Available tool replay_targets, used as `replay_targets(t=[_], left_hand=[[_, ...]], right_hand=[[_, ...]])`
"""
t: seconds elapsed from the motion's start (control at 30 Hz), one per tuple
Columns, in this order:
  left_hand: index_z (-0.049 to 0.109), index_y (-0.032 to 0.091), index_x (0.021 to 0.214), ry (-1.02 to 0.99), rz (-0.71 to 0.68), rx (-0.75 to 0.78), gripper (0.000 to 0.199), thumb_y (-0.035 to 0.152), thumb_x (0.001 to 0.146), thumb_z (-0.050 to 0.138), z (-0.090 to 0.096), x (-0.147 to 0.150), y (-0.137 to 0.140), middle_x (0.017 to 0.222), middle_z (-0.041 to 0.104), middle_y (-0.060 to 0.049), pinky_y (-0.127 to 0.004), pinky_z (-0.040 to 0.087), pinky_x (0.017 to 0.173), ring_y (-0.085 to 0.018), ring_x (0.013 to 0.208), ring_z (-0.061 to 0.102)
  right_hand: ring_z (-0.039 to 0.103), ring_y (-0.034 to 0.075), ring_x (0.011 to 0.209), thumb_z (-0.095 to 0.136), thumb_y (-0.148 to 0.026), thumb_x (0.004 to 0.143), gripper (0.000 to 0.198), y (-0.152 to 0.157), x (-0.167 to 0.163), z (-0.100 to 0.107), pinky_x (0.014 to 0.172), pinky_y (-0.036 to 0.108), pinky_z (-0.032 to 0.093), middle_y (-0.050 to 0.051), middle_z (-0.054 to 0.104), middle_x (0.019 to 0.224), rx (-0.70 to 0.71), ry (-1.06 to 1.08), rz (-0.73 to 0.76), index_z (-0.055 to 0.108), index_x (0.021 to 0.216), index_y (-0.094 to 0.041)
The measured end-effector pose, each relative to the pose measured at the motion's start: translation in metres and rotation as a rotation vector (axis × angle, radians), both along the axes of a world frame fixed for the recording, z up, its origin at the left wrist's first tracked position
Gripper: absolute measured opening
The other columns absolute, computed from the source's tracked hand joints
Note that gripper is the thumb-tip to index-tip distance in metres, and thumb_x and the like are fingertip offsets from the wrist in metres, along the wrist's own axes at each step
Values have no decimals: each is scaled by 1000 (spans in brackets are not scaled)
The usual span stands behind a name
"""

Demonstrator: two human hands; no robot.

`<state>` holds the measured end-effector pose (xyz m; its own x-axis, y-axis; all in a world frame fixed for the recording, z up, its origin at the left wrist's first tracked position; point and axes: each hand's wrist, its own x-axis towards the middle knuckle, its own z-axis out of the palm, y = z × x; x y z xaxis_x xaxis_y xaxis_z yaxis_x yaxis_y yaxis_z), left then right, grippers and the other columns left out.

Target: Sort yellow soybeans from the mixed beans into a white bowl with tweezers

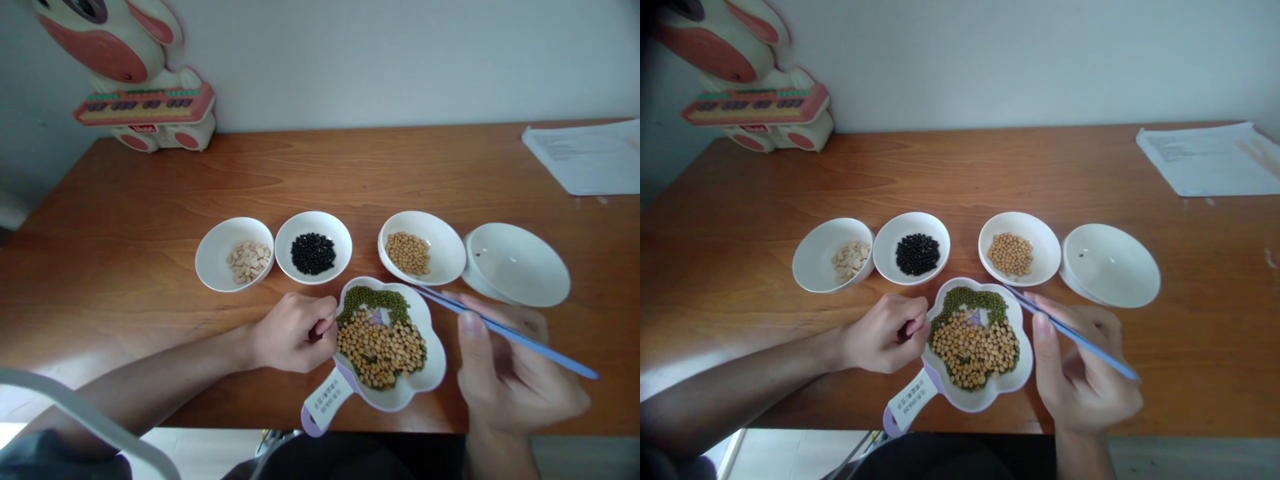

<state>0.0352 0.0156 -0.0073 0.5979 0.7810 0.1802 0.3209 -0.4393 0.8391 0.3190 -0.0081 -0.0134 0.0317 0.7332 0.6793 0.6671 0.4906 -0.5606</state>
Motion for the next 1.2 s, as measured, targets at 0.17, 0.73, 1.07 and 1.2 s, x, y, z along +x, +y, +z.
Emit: replay_targets(t=[0.17,0.73,1.07,1.2], left_hand=[[32,24,74,-6,2,-7,27,8,80,53,0,0,0,62,39,9,-24,25,49,-7,50,28],[31,24,75,-26,-3,-16,28,7,80,53,-1,0,0,62,39,9,-24,24,48,-7,50,28],[31,23,76,-38,-2,-14,29,5,79,54,-1,0,0,62,39,10,-23,24,48,-6,50,28],[31,23,76,-38,-3,0,28,6,81,53,-1,0,0,63,41,9,-22,25,48,-6,50,29]], right_hand=[[67,19,75,77,-9,83,37,-1,-11,4,77,39,49,-1,82,91,-81,-138,238,78,115,-28],[69,19,86,74,-13,90,29,4,-15,5,84,41,49,-3,84,100,-151,-208,316,76,114,-29],[67,20,76,78,-8,84,39,-4,-10,-1,73,39,51,0,81,90,-89,-76,141,80,117,-29],[70,21,78,77,-11,88,36,0,-16,-5,71,39,54,2,81,95,100,159,-147,81,118,-30]])
